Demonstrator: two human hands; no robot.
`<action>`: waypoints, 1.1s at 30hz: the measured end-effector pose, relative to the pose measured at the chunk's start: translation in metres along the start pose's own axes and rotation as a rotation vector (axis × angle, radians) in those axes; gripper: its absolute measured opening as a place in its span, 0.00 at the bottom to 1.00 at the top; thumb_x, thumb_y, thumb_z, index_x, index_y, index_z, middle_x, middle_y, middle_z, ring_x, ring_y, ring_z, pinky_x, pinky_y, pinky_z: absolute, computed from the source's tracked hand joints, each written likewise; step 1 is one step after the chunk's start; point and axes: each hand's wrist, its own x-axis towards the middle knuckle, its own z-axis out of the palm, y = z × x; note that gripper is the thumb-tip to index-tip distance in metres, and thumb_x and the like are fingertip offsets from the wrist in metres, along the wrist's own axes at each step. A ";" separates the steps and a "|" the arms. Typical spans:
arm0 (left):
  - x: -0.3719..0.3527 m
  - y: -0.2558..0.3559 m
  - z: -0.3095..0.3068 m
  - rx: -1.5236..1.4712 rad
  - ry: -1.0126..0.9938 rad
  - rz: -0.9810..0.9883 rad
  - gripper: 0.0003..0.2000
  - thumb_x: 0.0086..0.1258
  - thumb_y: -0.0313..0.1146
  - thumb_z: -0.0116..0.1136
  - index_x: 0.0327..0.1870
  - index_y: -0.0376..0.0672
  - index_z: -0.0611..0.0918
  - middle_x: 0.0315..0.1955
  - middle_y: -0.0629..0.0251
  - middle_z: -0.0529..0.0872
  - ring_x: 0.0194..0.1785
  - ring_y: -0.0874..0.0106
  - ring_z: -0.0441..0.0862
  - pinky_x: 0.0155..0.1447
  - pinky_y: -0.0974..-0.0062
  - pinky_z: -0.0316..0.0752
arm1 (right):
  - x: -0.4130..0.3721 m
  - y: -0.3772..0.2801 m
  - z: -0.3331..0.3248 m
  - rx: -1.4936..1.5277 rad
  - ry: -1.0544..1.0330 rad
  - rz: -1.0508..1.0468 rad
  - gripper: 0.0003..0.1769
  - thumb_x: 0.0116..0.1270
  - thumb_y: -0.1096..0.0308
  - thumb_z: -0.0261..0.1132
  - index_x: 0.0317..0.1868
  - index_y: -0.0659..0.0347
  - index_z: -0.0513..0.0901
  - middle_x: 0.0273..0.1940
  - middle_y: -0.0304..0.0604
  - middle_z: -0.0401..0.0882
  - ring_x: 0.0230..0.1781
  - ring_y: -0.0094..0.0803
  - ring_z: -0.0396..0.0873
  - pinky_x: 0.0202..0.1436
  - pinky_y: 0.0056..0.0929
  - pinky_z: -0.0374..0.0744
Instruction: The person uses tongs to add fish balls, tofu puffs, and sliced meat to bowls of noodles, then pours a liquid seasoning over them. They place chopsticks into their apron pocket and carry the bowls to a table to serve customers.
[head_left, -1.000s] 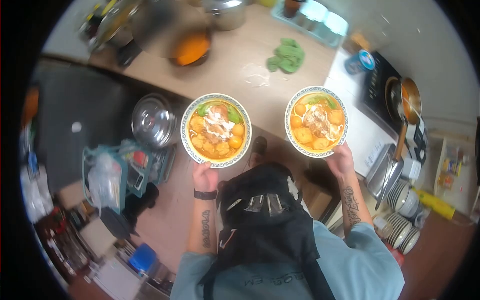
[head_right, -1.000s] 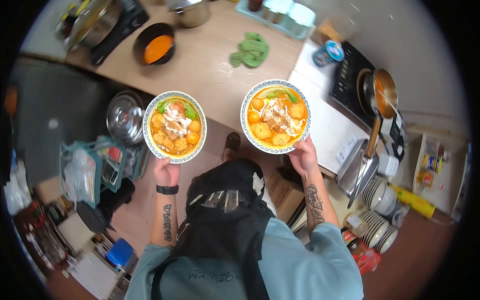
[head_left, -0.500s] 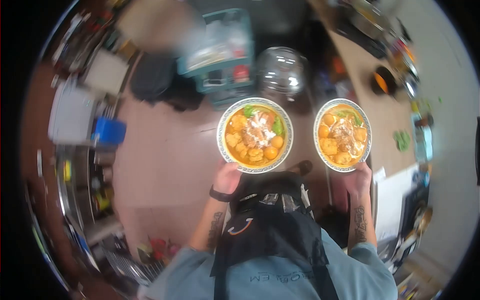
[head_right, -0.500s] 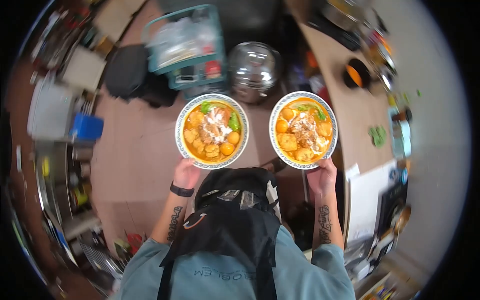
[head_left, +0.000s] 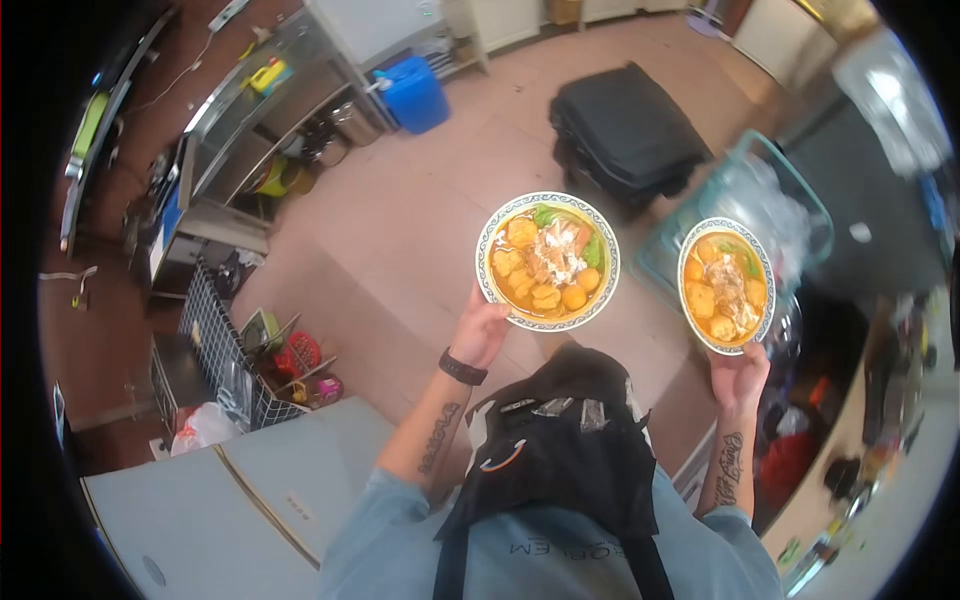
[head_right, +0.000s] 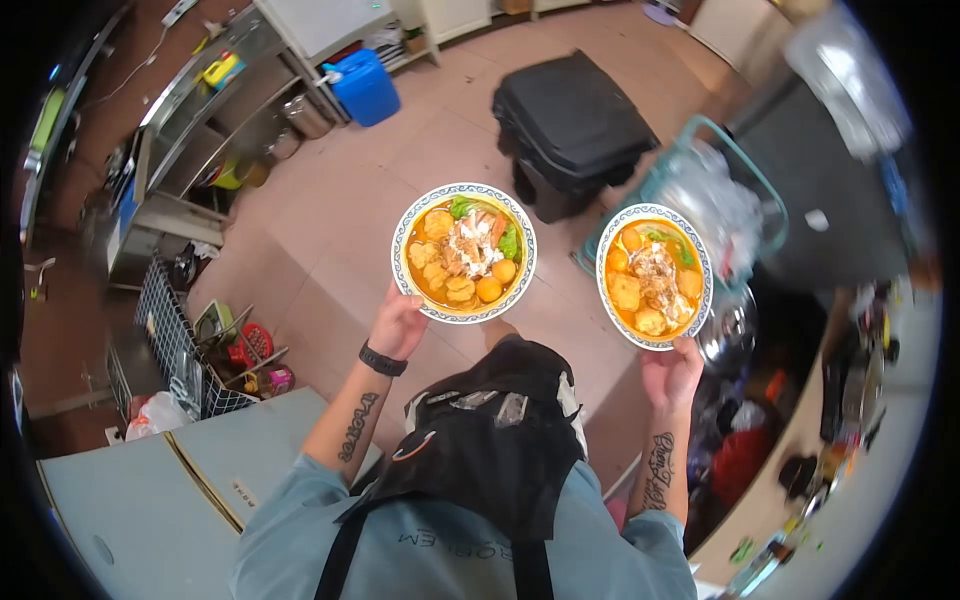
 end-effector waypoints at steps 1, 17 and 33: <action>-0.020 0.012 -0.005 -0.005 0.005 0.016 0.41 0.61 0.19 0.57 0.80 0.44 0.57 0.73 0.62 0.69 0.75 0.65 0.68 0.77 0.61 0.65 | -0.018 0.004 0.011 -0.010 -0.008 -0.016 0.31 0.56 0.70 0.61 0.64 0.61 0.75 0.64 0.44 0.79 0.65 0.42 0.76 0.68 0.42 0.75; -0.039 0.232 -0.095 -0.022 -0.119 -0.049 0.39 0.61 0.25 0.60 0.77 0.43 0.60 0.72 0.59 0.70 0.74 0.62 0.70 0.75 0.57 0.67 | -0.127 0.100 0.218 -0.040 -0.002 -0.206 0.38 0.58 0.67 0.62 0.72 0.63 0.68 0.72 0.49 0.71 0.71 0.46 0.70 0.75 0.50 0.67; 0.297 0.180 0.088 0.130 -0.375 -0.314 0.41 0.62 0.26 0.62 0.78 0.41 0.59 0.74 0.57 0.67 0.77 0.60 0.66 0.78 0.58 0.63 | 0.111 0.003 0.177 0.247 0.128 -0.291 0.33 0.63 0.72 0.57 0.70 0.68 0.68 0.70 0.49 0.74 0.71 0.44 0.72 0.74 0.48 0.71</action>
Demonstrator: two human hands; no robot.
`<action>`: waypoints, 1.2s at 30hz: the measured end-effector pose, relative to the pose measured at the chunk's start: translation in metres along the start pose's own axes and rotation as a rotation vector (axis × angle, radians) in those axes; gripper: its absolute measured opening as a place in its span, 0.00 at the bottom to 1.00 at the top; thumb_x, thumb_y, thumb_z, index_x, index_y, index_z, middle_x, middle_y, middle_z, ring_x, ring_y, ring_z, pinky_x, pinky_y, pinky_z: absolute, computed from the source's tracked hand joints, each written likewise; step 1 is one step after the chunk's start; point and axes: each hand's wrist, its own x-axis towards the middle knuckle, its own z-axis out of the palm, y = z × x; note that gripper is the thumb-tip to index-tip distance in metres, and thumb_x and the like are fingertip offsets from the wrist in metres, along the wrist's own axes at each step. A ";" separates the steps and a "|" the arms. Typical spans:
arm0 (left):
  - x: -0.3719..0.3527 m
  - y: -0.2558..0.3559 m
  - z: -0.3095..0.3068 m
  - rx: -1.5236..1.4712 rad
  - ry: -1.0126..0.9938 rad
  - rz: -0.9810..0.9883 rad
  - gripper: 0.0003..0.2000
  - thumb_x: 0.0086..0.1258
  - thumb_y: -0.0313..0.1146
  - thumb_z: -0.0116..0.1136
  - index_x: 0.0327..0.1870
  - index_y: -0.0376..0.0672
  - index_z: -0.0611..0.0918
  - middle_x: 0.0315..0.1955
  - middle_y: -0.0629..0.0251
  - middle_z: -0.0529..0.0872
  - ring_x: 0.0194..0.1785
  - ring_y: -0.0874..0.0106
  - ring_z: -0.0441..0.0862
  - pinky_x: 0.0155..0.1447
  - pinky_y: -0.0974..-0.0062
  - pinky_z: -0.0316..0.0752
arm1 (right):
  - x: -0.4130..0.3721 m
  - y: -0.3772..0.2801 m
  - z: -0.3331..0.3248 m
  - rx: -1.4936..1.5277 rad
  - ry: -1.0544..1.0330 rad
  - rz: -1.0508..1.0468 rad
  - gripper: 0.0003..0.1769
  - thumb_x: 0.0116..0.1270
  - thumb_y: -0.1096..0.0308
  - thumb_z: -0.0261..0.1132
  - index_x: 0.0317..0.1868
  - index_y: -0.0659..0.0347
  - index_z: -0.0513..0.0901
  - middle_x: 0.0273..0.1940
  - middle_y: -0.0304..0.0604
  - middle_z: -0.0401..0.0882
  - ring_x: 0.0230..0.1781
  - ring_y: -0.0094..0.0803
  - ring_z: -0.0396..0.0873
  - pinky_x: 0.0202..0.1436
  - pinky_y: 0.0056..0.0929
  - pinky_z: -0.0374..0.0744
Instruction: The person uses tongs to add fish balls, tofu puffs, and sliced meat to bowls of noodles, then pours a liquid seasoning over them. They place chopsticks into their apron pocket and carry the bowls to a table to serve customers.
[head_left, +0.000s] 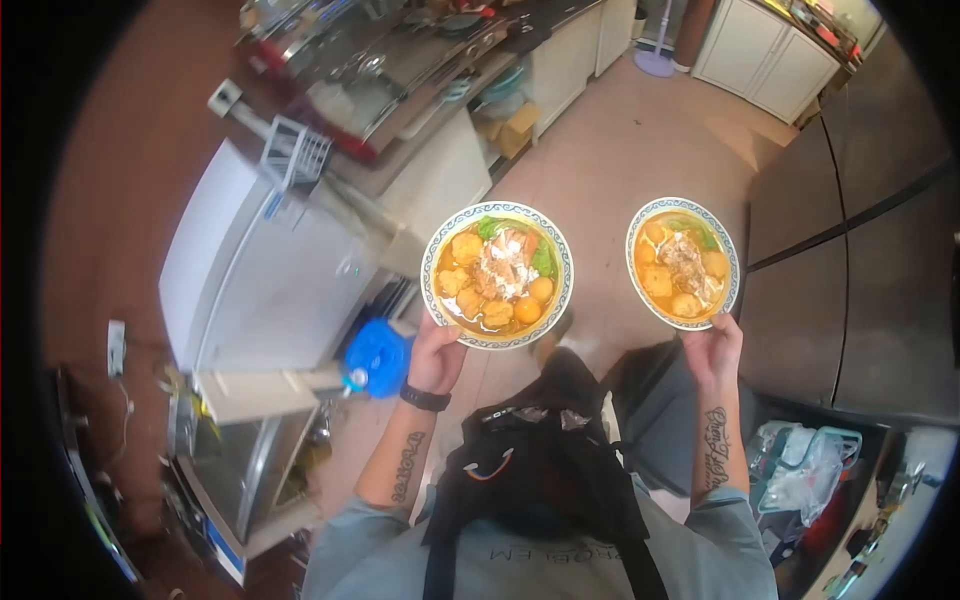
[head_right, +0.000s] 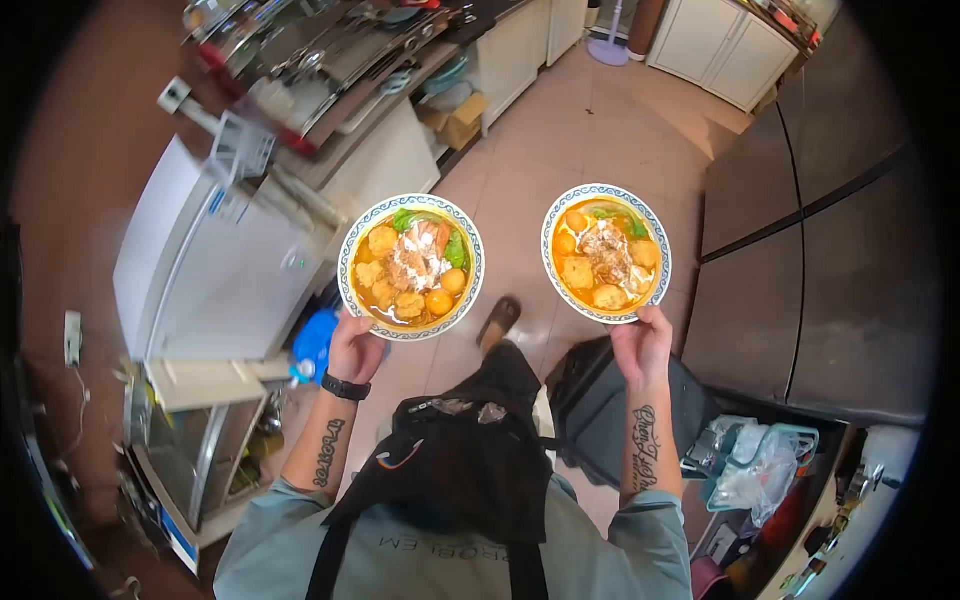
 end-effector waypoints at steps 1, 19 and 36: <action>-0.006 -0.017 -0.007 -0.006 0.000 0.025 0.40 0.63 0.26 0.61 0.78 0.40 0.58 0.74 0.57 0.67 0.76 0.60 0.66 0.79 0.58 0.62 | -0.002 0.004 -0.011 -0.024 0.018 -0.011 0.35 0.60 0.71 0.58 0.71 0.68 0.68 0.70 0.51 0.72 0.72 0.45 0.70 0.75 0.48 0.69; 0.284 -0.041 0.066 0.133 -0.067 -0.177 0.36 0.62 0.26 0.61 0.75 0.39 0.66 0.71 0.57 0.73 0.74 0.59 0.71 0.77 0.59 0.67 | 0.185 -0.048 -0.040 0.150 0.213 -0.118 0.39 0.57 0.68 0.63 0.71 0.66 0.69 0.69 0.49 0.74 0.70 0.44 0.73 0.75 0.45 0.72; 0.519 -0.083 0.177 0.103 -0.305 -0.306 0.38 0.61 0.30 0.57 0.77 0.35 0.62 0.73 0.52 0.70 0.75 0.55 0.69 0.79 0.55 0.63 | 0.310 -0.148 -0.028 0.157 0.293 -0.226 0.37 0.55 0.69 0.64 0.68 0.67 0.72 0.64 0.49 0.80 0.63 0.41 0.80 0.70 0.42 0.77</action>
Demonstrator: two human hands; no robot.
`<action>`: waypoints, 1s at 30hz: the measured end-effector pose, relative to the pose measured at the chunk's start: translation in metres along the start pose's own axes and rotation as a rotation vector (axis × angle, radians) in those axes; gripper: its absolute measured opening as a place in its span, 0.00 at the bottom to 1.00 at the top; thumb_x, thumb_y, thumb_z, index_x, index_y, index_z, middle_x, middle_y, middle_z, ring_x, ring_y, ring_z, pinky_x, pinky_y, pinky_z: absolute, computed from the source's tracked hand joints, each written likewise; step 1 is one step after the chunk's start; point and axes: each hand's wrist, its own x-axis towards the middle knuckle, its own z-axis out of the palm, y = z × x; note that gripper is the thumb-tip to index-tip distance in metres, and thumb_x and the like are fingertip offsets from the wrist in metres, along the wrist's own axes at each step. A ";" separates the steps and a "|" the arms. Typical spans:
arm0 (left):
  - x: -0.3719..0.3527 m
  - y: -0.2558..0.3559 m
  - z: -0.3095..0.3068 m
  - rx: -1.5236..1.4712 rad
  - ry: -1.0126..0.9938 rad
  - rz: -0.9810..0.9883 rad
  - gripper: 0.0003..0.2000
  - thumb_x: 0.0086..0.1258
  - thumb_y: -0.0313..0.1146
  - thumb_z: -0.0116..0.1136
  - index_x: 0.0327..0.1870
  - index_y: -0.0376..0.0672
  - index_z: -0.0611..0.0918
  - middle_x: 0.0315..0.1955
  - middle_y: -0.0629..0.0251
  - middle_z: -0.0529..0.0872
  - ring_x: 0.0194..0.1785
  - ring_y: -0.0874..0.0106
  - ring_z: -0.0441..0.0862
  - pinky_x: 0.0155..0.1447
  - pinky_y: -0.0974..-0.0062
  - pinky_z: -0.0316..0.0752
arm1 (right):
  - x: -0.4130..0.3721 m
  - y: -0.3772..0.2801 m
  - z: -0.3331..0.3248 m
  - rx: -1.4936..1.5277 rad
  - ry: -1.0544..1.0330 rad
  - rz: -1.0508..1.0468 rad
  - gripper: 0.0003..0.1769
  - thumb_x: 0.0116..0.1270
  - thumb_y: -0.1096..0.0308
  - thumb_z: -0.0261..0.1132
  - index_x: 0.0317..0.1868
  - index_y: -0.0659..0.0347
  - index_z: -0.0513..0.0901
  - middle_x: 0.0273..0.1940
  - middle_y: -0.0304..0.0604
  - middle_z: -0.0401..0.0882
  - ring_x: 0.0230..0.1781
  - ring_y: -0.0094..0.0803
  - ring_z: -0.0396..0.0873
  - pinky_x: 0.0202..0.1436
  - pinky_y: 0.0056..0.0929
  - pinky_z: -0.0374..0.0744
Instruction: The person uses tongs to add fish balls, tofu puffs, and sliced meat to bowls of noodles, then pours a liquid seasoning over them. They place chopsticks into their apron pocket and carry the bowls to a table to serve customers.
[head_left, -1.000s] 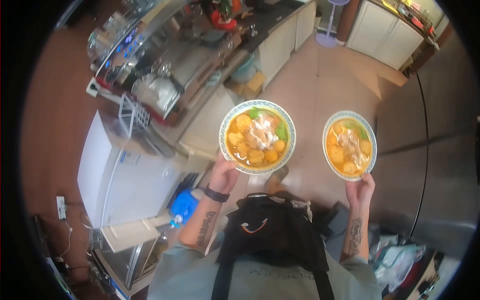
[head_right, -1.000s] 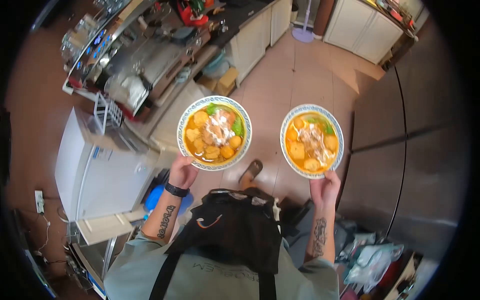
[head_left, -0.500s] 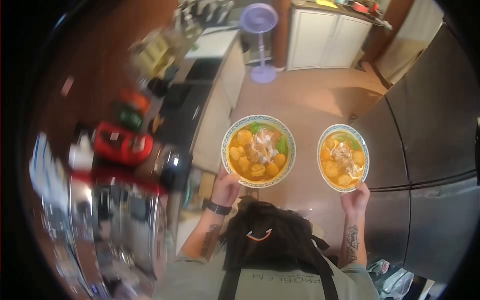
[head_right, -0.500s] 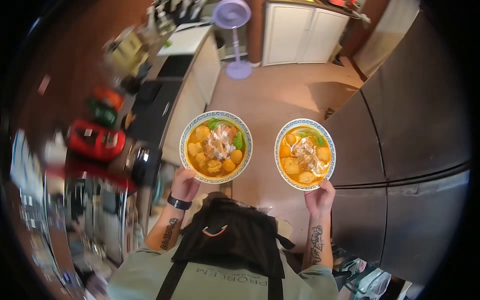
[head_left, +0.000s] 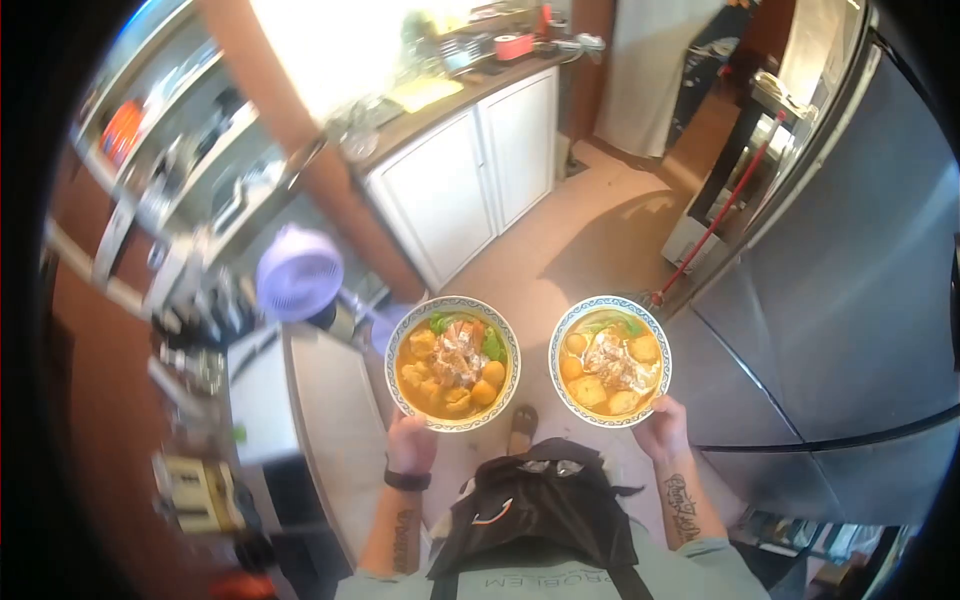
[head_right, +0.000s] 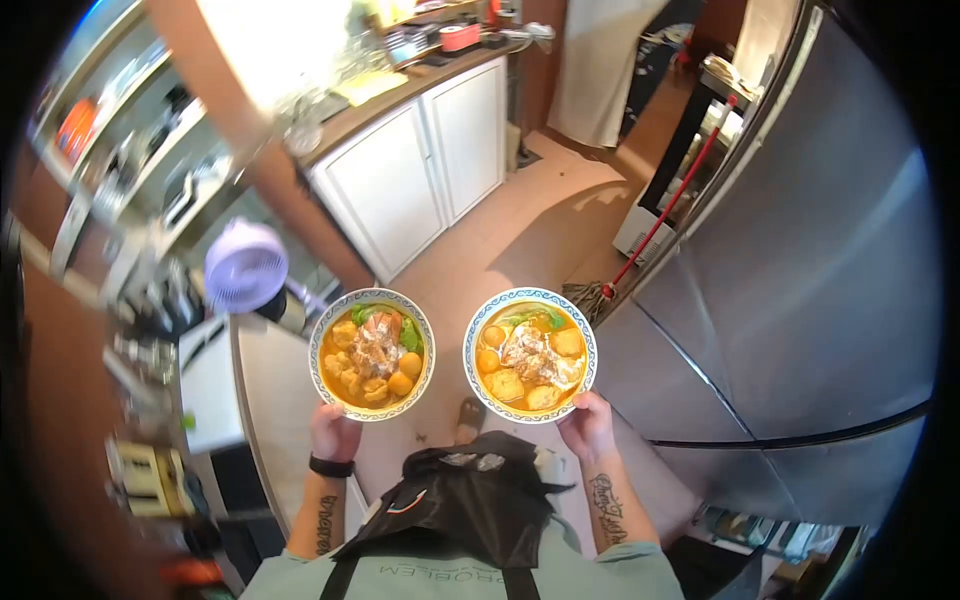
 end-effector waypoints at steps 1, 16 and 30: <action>0.057 0.009 0.019 -0.015 0.010 0.010 0.38 0.61 0.30 0.55 0.77 0.35 0.61 0.74 0.52 0.69 0.76 0.55 0.67 0.79 0.55 0.63 | 0.041 -0.018 0.020 0.015 0.023 0.016 0.37 0.55 0.69 0.63 0.69 0.67 0.71 0.64 0.49 0.80 0.63 0.42 0.80 0.70 0.42 0.76; 0.349 -0.077 0.130 0.112 -0.091 -0.287 0.40 0.61 0.19 0.54 0.79 0.44 0.60 0.74 0.57 0.68 0.76 0.60 0.67 0.78 0.60 0.63 | 0.195 -0.108 -0.063 0.305 0.211 -0.109 0.42 0.50 0.70 0.59 0.71 0.66 0.69 0.68 0.51 0.75 0.69 0.46 0.74 0.76 0.45 0.70; 0.646 -0.232 0.332 0.223 -0.142 -0.446 0.33 0.66 0.26 0.53 0.75 0.45 0.65 0.70 0.60 0.73 0.71 0.61 0.73 0.74 0.57 0.70 | 0.368 -0.279 -0.096 0.235 0.230 -0.199 0.46 0.53 0.69 0.64 0.76 0.66 0.63 0.71 0.50 0.72 0.71 0.43 0.72 0.76 0.41 0.70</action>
